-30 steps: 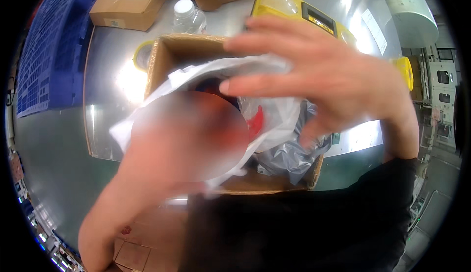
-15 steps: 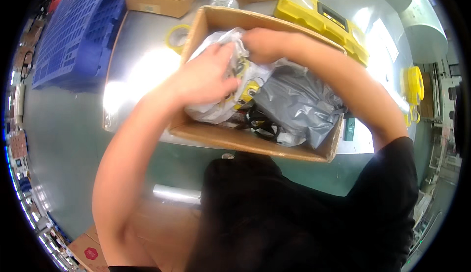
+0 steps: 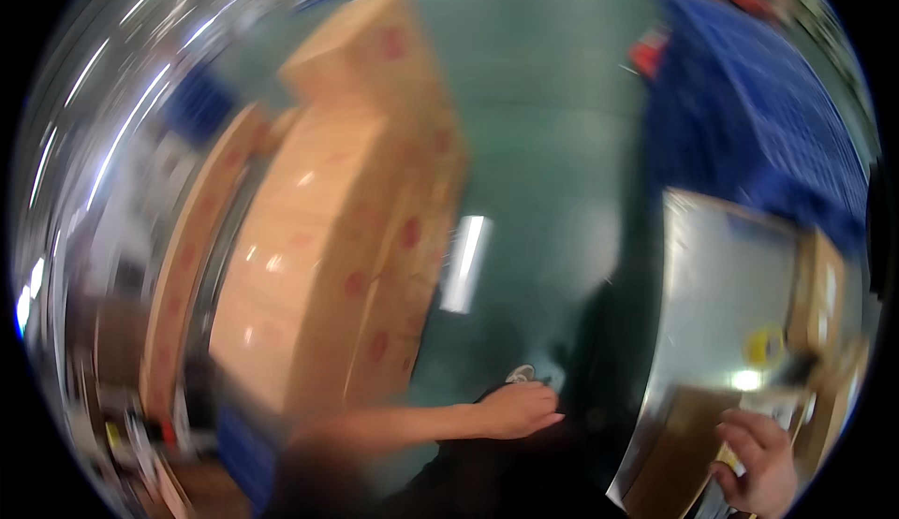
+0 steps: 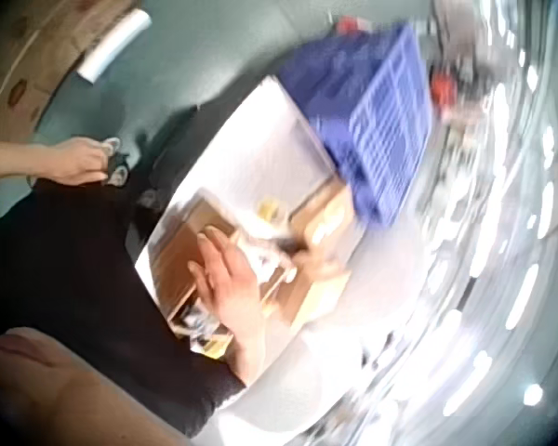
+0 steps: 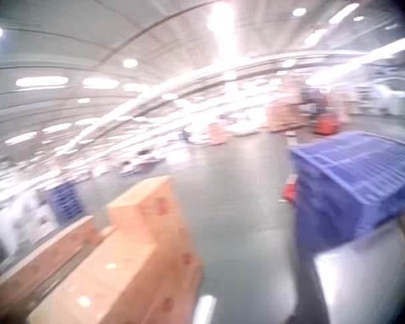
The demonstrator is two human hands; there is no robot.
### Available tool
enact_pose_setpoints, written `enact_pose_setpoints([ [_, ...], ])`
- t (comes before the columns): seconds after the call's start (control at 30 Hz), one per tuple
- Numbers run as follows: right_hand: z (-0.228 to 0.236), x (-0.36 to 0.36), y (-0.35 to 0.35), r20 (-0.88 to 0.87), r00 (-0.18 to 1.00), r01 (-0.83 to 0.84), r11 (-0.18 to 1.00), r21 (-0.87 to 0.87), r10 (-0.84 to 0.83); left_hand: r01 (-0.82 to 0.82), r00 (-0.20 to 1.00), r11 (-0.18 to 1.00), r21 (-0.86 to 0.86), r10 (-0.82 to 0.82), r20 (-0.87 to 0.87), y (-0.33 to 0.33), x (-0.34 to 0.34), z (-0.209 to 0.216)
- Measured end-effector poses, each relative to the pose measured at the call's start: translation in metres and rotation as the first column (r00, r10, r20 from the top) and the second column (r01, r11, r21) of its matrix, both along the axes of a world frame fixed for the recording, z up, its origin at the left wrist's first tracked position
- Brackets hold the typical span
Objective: The person uses a pair of scissors to cut a roll of yellow and blue tape into two separate pieces. After cutting the tape, the person places the scissors on the table and moves the tape pieces into a white plastic bag inside a cardboard box. Finally, the person picks up a cardboard box from a stack and places it on the floor.
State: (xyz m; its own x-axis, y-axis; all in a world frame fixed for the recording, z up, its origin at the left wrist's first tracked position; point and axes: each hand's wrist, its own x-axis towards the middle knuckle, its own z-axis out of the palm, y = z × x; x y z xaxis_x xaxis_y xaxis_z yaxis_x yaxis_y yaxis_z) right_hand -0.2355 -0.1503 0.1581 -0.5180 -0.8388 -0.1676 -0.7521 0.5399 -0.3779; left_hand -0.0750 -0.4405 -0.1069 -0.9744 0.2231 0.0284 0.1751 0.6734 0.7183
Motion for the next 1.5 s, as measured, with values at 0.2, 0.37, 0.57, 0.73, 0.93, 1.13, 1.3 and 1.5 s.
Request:
enact_pose_setpoints([
  [0.2, -0.105, -0.004, -0.171, 0.010, 0.685, -0.725, 0.684, -0.085, 0.728, -0.687, 0.710, 0.711, -0.151, 0.701, 0.071, -0.016, 0.192, 0.012],
  [0.37, -0.166, 0.193, -0.288, 0.316, 0.152, -0.956, 0.221, -0.194, 0.936, -0.897, 0.334, 0.379, -0.229, 0.919, 0.209, 0.051, 0.344, -0.019],
  [0.57, -0.210, 0.441, -0.375, 0.567, -0.226, -0.924, 0.010, -0.382, 0.792, -0.978, -0.043, 0.019, -0.208, 0.956, 0.290, 0.072, 0.493, -0.087],
  [0.73, -0.238, 0.609, -0.426, 0.725, -0.336, -0.905, 0.008, -0.426, 0.601, -0.883, -0.440, -0.374, -0.285, 0.871, 0.219, 0.051, 0.604, -0.039],
  [0.93, -0.304, 0.769, -0.521, 0.768, -0.340, -0.911, 0.012, -0.413, 0.543, -0.765, -0.638, -0.554, -0.328, 0.719, 0.274, -0.045, 0.720, -0.015],
  [1.13, -0.376, 0.899, -0.673, 0.830, -0.167, -0.914, 0.231, -0.332, 0.532, -0.796, -0.566, -0.532, -0.288, 0.824, 0.041, -0.220, 0.855, -0.032],
  [1.3, -0.426, 0.987, -0.819, 0.884, -0.001, -0.897, 0.391, -0.208, 0.468, -0.710, -0.590, -0.522, -0.472, 0.807, -0.006, -0.323, 1.018, -0.089],
  [1.5, -0.434, 1.027, -1.008, 0.876, 0.074, -0.786, 0.568, -0.242, 0.476, -0.663, -0.710, -0.439, -0.606, 0.626, 0.323, -0.381, 1.144, -0.142],
])
